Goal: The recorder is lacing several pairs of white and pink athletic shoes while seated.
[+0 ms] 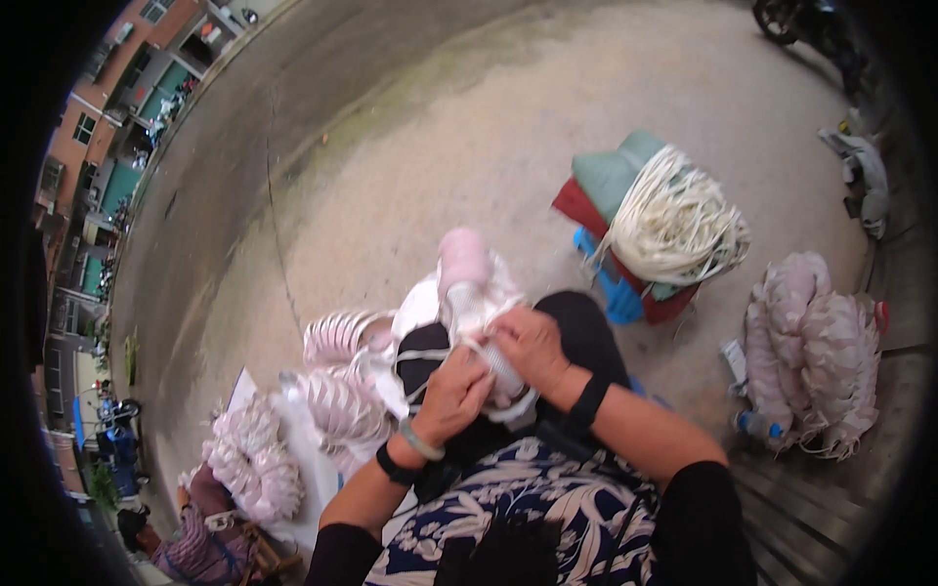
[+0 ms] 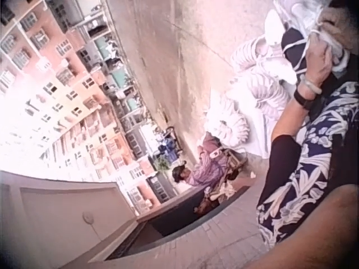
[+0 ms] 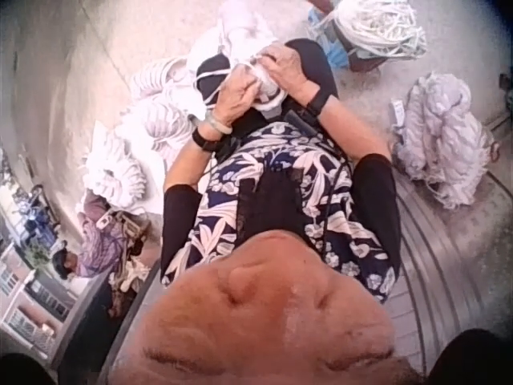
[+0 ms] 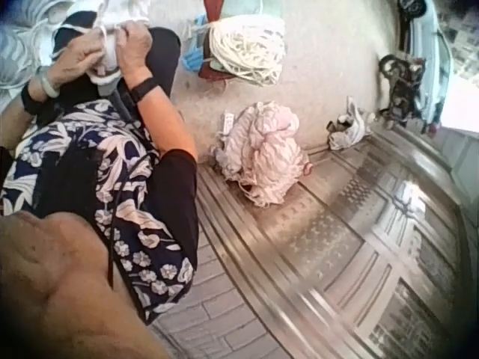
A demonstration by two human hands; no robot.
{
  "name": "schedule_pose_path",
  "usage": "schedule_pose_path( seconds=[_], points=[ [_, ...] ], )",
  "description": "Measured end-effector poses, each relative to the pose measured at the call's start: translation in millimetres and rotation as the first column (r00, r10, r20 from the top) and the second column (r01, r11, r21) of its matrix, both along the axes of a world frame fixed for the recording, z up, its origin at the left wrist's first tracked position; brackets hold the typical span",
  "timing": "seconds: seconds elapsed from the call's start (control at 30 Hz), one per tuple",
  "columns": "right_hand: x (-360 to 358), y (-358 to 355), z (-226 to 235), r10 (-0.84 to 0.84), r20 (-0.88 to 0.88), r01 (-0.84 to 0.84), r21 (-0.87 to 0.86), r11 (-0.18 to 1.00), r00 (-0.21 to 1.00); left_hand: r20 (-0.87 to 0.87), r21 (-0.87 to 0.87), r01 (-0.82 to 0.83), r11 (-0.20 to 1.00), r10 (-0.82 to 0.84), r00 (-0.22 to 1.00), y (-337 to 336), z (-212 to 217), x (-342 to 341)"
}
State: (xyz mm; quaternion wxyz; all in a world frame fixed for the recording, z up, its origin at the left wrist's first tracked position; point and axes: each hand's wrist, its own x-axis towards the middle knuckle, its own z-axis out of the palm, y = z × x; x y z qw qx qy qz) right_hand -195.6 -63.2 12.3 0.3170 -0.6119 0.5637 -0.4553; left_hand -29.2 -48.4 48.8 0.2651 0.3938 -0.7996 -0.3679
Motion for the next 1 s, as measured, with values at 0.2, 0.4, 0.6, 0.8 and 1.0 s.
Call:
schedule_pose_path(
  seconds=[0.2, 0.4, 0.6, 0.8, 1.0],
  points=[
    [10, 16, -6, -0.08, 0.004, 0.08, -0.028, 0.996, 0.997, -0.169, 0.215, -0.094, 0.972, 0.132, 0.977, 13, 3, 14],
    [7, 15, 6, -0.124, 0.028, 0.121, 0.089, 0.989, 0.992, -0.502, 0.551, -0.269, 0.79, 0.571, 0.65, -2, 34, 64],
    [2, 4, -2, -0.085, -0.044, 0.087, 0.046, 0.995, 0.995, -0.623, 0.723, -0.255, 0.642, 0.766, 0.161, -9, 24, 137],
    [3, 8, 6, -0.047, -0.171, 0.043, -0.023, 0.999, 0.984, -0.439, 0.897, 0.012, 0.441, 0.89, 0.126, 21, -11, 129],
    [12, 16, -2, -0.082, -0.24, 0.06, -0.101, 0.993, 0.967, -0.492, 0.87, 0.266, 0.415, 0.763, 0.418, 36, -26, 79]
  ],
)
